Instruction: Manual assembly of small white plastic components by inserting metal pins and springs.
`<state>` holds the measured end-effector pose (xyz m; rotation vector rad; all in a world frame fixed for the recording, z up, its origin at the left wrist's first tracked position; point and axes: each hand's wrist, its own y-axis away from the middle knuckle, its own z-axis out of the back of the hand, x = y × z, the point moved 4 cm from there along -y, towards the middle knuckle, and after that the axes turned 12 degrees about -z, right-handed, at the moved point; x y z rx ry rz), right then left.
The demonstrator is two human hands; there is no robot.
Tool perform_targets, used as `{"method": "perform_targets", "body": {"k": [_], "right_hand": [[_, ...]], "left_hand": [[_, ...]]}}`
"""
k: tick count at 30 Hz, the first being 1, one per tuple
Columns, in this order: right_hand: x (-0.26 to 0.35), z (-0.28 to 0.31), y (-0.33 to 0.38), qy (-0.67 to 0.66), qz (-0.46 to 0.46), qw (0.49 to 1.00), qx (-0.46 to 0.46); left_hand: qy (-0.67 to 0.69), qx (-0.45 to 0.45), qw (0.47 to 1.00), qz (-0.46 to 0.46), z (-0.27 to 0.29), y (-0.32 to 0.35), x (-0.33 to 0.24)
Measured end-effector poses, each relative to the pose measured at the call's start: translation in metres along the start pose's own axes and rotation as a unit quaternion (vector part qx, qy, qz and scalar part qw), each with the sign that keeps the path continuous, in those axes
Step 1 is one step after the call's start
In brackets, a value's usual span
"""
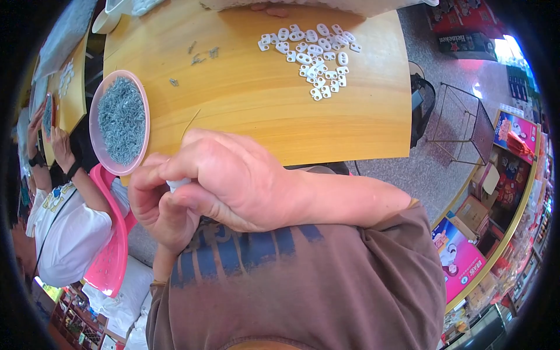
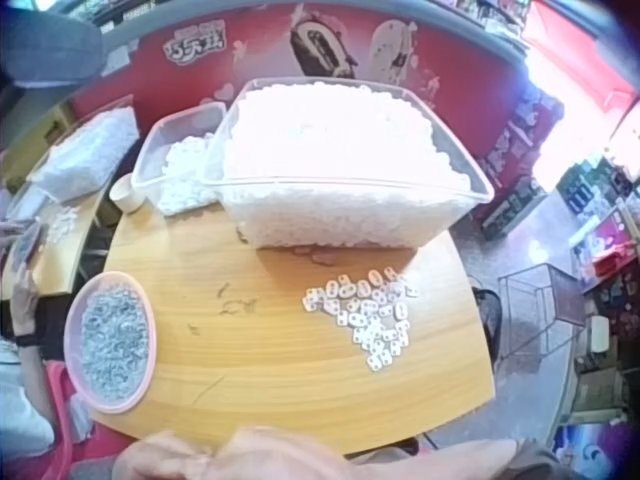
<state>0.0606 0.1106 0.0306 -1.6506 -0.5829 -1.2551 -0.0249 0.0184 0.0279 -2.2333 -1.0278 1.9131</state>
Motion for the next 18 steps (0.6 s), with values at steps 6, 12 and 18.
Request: {"method": "perform_targets", "body": {"k": [6,12,18], "right_hand": [[-0.009,-0.007,0.001,-0.043,0.027,0.998,-0.031],[-0.011,-0.005,-0.001,0.007,0.049,0.998,-0.037],[-0.011,-0.001,-0.002,-0.009,0.04,0.999,-0.015]], "left_hand": [[0.024,-0.008,1.0,0.004,0.002,0.001,0.002],[0.009,0.006,1.0,-0.008,0.001,-0.001,0.005],[0.051,-0.021,0.998,0.0,-0.002,-0.001,0.005]]}}
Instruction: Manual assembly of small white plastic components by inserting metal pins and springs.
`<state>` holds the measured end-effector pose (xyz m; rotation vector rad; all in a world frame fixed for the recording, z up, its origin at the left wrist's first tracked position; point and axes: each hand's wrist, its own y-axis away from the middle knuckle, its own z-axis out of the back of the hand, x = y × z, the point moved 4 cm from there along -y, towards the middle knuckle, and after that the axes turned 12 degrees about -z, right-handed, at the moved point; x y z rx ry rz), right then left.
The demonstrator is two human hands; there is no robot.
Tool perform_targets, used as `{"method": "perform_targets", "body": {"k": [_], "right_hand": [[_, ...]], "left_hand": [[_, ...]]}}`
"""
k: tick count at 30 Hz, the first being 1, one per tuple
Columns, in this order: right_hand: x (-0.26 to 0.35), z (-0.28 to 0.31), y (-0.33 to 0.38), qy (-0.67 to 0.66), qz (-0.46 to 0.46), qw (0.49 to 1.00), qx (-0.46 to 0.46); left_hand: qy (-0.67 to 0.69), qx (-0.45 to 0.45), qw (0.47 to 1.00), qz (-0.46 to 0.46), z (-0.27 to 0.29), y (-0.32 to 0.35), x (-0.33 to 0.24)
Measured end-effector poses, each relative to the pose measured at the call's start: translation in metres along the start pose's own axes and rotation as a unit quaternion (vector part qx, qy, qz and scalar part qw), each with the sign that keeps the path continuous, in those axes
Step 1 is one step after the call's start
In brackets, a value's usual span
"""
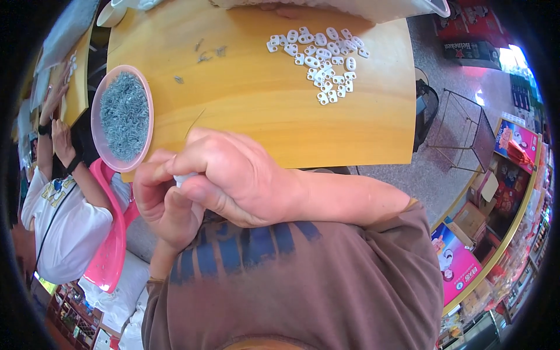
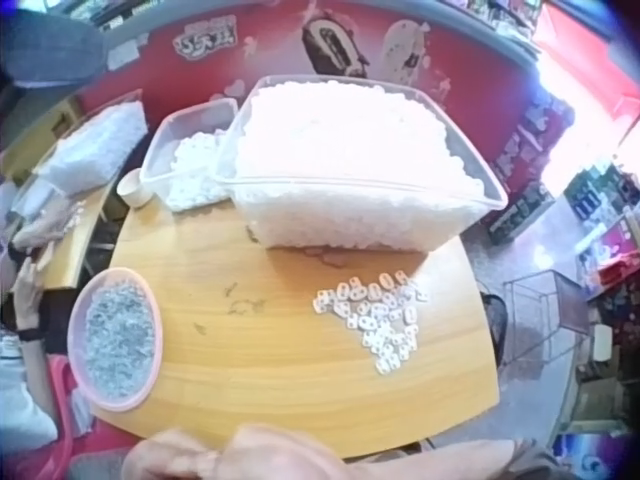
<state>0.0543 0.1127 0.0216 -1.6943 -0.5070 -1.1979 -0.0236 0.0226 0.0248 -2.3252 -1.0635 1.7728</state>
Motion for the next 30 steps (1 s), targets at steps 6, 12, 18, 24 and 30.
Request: {"method": "perform_targets", "body": {"k": [6,12,18,24,30], "right_hand": [[-0.002,-0.001,-0.001,-0.035,-0.027,0.999,0.029],[-0.002,-0.001,-0.002,-0.04,-0.042,0.997,0.054],[0.001,-0.004,-0.002,-0.085,-0.034,0.994,0.058],[0.0,-0.005,0.003,-0.111,-0.03,0.993,0.037],[0.002,-0.007,0.003,-0.101,-0.018,0.994,0.022]], "left_hand": [[-0.043,0.003,0.999,-0.003,0.004,0.004,-0.001],[-0.049,0.014,0.999,-0.008,0.008,0.009,-0.001],[-0.058,0.04,0.997,-0.024,0.009,0.005,-0.007],[-0.1,0.054,0.993,-0.044,0.005,0.004,-0.009],[-0.124,0.068,0.988,-0.06,0.006,0.007,-0.009]]}}
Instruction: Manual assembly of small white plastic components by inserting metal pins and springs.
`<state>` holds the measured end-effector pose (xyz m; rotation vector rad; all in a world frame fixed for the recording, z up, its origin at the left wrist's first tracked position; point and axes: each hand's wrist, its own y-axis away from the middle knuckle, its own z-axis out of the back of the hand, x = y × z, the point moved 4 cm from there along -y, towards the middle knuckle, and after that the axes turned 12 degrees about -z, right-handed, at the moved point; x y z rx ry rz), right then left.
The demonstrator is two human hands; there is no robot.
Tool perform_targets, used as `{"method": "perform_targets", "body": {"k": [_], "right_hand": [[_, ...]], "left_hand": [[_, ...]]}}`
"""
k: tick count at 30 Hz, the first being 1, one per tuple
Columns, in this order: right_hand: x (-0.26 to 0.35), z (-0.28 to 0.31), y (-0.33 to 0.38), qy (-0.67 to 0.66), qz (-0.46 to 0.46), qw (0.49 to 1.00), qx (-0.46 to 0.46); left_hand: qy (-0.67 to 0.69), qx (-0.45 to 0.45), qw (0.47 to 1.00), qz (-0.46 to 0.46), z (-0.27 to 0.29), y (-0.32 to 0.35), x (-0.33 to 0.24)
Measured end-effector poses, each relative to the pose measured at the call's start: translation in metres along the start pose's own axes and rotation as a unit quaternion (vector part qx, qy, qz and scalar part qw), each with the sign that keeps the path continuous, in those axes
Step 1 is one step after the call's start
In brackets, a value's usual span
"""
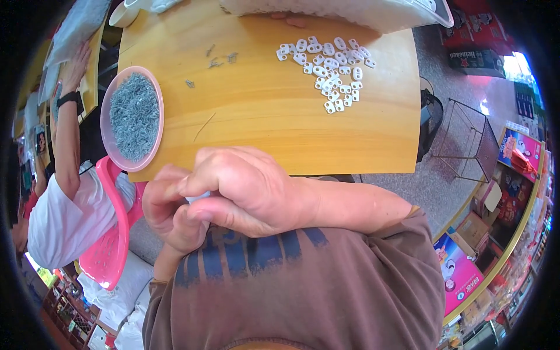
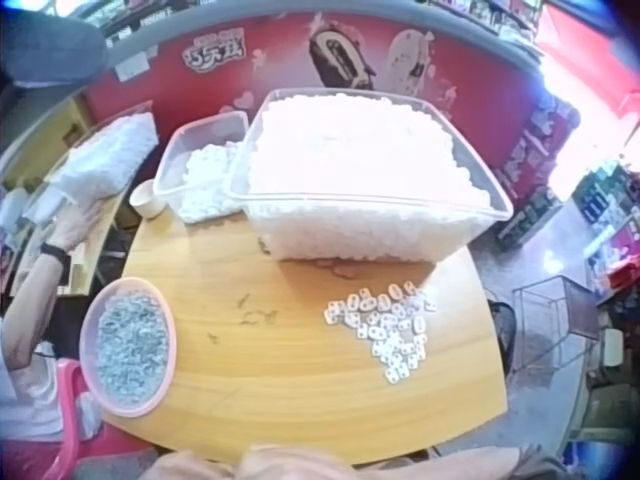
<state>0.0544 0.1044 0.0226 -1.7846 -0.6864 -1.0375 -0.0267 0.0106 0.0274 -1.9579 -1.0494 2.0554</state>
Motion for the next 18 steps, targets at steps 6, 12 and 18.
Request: {"method": "perform_targets", "body": {"k": [6,12,18], "right_hand": [[0.001,0.002,0.002,0.01,0.009,1.0,-0.02],[-0.003,0.003,0.004,0.003,-0.008,1.0,0.014],[0.002,0.006,0.0,0.043,-0.029,0.999,0.012]], "left_hand": [[-0.054,0.026,0.998,-0.012,0.0,-0.004,-0.001],[-0.063,0.035,0.997,-0.006,-0.001,-0.004,0.001],[-0.001,-0.033,0.999,0.018,0.001,0.01,0.007]]}}
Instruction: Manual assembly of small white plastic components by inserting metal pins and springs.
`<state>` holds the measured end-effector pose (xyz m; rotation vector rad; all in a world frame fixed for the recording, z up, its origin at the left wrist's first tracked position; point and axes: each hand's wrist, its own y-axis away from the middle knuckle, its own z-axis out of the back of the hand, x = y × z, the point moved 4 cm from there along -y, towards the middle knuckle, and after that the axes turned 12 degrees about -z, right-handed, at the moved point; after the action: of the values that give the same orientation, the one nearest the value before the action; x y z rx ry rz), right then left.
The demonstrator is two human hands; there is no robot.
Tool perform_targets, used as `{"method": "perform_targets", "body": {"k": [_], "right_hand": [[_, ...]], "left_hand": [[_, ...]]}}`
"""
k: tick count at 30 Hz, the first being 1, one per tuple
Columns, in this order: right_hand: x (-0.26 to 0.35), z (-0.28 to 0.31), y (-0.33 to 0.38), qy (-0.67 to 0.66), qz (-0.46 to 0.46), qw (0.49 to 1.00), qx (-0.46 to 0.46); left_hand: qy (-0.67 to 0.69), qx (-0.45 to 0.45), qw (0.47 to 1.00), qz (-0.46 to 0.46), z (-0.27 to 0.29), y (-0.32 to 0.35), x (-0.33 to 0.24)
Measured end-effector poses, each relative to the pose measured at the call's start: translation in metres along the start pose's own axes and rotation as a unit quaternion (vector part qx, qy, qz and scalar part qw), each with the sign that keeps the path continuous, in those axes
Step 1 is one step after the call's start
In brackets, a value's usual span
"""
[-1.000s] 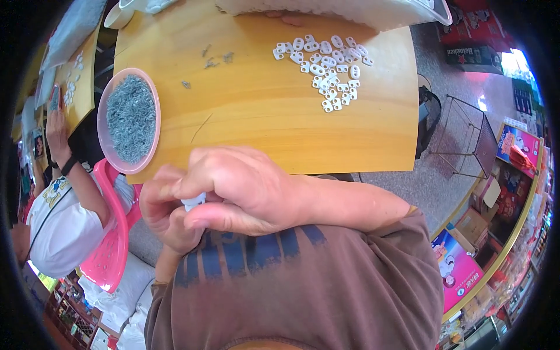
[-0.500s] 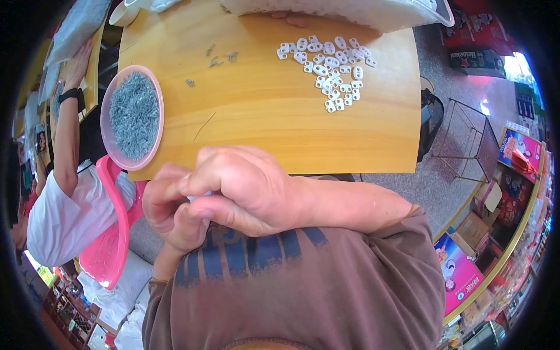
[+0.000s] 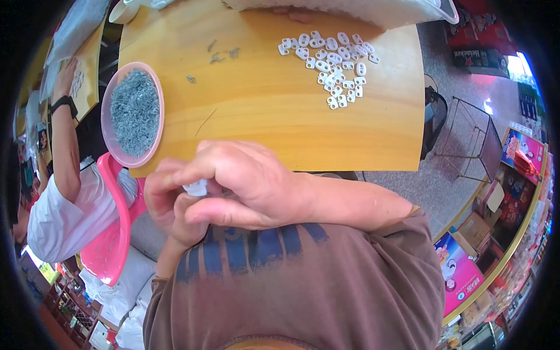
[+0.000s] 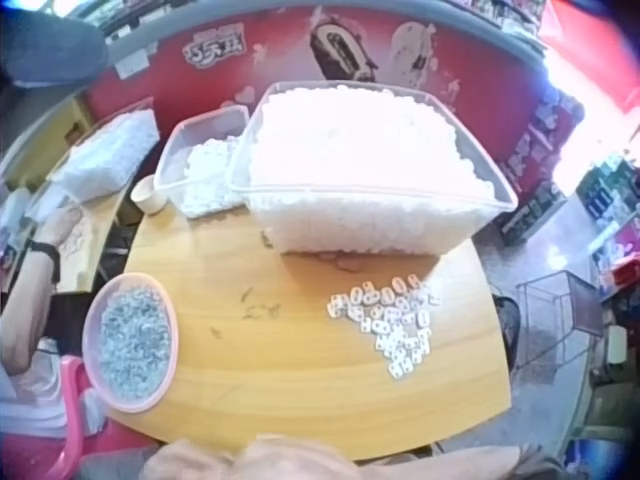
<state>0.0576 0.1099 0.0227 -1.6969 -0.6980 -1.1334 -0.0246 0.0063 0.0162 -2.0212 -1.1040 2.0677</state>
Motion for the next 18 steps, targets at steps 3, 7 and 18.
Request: {"method": "perform_targets", "body": {"k": [3,7,18], "right_hand": [[0.005,0.0,-0.004,0.014,-0.036,0.998,0.044],[0.003,0.001,-0.005,0.012,-0.02,0.999,0.038],[0.007,-0.001,-0.006,-0.012,-0.023,1.0,0.012]], "left_hand": [[0.051,-0.034,0.998,0.019,-0.004,-0.003,-0.003],[0.06,-0.023,0.998,0.014,-0.003,-0.005,0.002],[0.101,-0.022,0.995,0.011,-0.004,-0.012,-0.003]]}}
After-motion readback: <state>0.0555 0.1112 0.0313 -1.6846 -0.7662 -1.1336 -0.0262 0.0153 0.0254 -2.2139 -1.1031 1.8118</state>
